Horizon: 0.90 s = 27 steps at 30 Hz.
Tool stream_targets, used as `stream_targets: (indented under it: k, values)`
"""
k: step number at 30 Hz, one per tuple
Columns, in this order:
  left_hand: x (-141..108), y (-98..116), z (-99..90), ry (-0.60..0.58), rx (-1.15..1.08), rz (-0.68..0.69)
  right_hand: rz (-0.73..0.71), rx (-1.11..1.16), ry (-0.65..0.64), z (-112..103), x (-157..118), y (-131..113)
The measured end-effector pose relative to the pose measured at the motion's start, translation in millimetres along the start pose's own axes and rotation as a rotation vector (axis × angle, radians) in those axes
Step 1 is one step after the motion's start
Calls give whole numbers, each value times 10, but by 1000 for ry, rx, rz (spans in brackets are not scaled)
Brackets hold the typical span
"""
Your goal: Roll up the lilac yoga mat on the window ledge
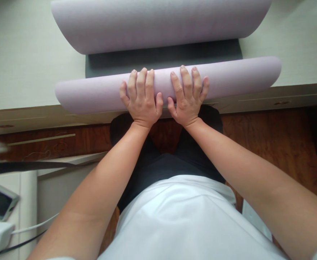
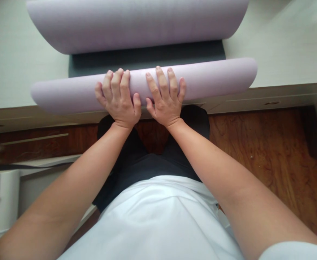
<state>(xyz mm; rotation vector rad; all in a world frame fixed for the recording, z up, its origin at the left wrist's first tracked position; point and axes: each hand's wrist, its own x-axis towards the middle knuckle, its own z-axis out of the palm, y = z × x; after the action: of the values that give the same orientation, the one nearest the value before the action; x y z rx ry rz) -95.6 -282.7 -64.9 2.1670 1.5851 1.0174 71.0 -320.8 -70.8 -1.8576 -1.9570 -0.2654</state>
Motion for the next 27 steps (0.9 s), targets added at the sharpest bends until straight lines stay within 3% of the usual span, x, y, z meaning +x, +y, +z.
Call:
stream_targets:
  k: [8,16,27]
  values:
    - [-71,65,-43,-65,81,-66,48,6,-51,3,-68,-34]
    - [11,60,-24,-74,135,-69,45,9,-57,-33,-17,-38]
    - [-149,46,-34,-38,112,5,27,25,-38,-10,-126,-1]
